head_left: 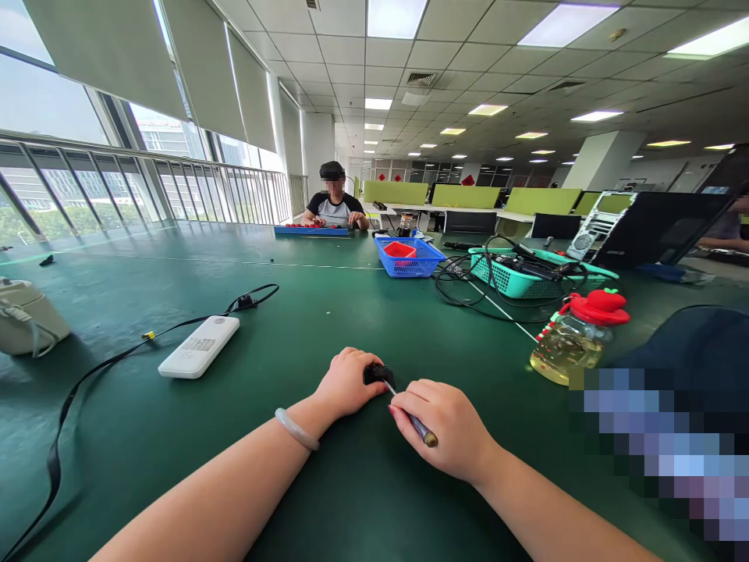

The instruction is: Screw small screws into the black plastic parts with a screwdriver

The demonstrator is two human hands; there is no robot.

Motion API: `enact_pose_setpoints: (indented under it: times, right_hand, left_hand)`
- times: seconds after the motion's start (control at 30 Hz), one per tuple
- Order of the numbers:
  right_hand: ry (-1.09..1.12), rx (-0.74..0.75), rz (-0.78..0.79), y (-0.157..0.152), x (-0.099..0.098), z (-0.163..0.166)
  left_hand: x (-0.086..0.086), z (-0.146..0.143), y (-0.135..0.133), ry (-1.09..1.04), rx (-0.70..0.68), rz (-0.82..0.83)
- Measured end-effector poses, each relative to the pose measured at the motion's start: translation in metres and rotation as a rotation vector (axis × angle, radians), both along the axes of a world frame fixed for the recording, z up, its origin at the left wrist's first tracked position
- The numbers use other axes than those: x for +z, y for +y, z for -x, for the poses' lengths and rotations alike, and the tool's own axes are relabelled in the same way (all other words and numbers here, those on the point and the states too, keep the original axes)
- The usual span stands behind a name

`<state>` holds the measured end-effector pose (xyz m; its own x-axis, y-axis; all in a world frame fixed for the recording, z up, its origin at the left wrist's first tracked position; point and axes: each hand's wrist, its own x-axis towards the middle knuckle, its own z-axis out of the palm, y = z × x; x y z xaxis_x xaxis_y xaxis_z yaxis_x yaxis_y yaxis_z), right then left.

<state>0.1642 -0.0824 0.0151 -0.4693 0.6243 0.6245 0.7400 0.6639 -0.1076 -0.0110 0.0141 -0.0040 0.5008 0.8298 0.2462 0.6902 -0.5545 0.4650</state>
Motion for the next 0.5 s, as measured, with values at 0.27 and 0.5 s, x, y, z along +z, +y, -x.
enact_pose_setpoints:
  times: [0.27, 0.5]
  right_hand:
    - [0.070, 0.006, -0.022, 0.0009, 0.0008, -0.0015]
    - [0.056, 0.021, -0.051, 0.0000, 0.0026, -0.0023]
  left_hand:
    - [0.0000, 0.0006, -0.0012, -0.008, 0.001, 0.017]
    - [0.0011, -0.0004, -0.0024, -0.015, 0.004, 0.037]
